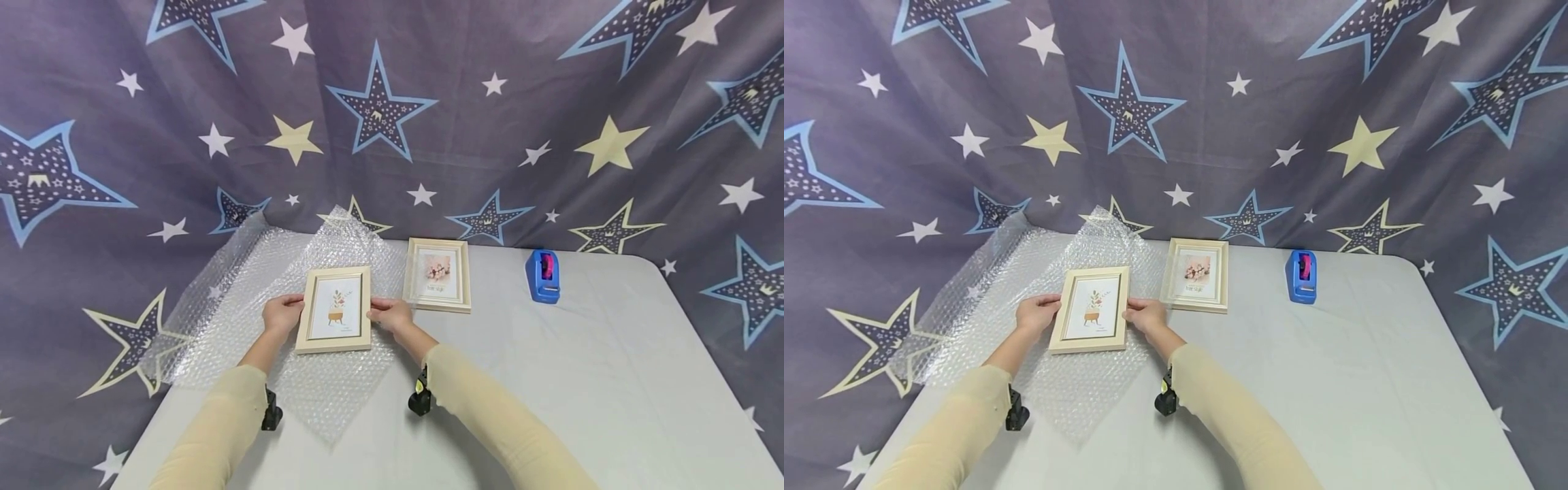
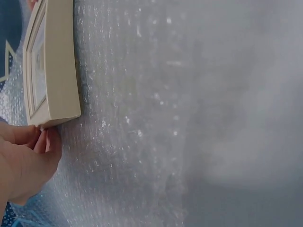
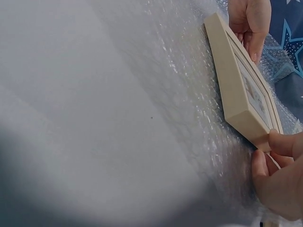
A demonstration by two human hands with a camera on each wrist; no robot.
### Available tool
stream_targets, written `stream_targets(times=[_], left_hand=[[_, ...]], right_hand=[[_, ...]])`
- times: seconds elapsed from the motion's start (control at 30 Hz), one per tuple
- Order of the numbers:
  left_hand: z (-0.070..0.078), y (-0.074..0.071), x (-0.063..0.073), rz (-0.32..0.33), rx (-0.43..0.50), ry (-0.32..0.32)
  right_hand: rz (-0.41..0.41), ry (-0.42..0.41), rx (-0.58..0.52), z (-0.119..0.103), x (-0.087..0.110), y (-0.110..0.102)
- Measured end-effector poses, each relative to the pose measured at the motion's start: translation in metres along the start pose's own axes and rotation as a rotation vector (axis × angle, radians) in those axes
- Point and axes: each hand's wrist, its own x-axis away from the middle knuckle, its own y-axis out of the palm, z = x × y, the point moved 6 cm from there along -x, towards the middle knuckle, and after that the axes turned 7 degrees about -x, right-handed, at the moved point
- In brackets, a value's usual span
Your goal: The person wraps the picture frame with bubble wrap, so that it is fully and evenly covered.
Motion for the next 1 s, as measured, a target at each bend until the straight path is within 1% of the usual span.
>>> stream_targets(times=[0.17, 0.3, 0.43, 0.5, 0.73, 0.87, 1.0], left_hand=[[-0.0016, -0.0009, -0.0033, -0.037, -0.004, -0.046], [-0.0039, -0.0006, -0.0064, -0.077, 0.017, -0.091], [-0.0048, 0.0020, -0.0078, -0.111, 0.039, -0.117], [-0.0040, 0.0033, -0.0080, -0.117, 0.036, -0.112], [0.0000, 0.0024, -0.0060, -0.094, 0.007, -0.035], [-0.0020, 0.0001, -0.0024, -0.091, -0.018, -0.028], [-0.0037, -0.0021, -0.0004, -0.091, -0.047, -0.025]], right_hand=[[0.019, -0.015, 0.015, -0.0026, -0.0006, 0.0003], [0.018, -0.006, 0.007, -0.0015, -0.0020, 0.0015], [0.030, 0.009, 0.006, -0.0015, -0.0018, -0.0009], [0.037, 0.010, 0.010, -0.0022, -0.0021, -0.0024], [0.035, 0.019, 0.028, -0.0023, -0.0033, -0.0038], [0.038, 0.000, 0.040, 0.0002, -0.0031, -0.0028], [0.062, -0.023, 0.048, 0.0017, -0.0017, -0.0014]])
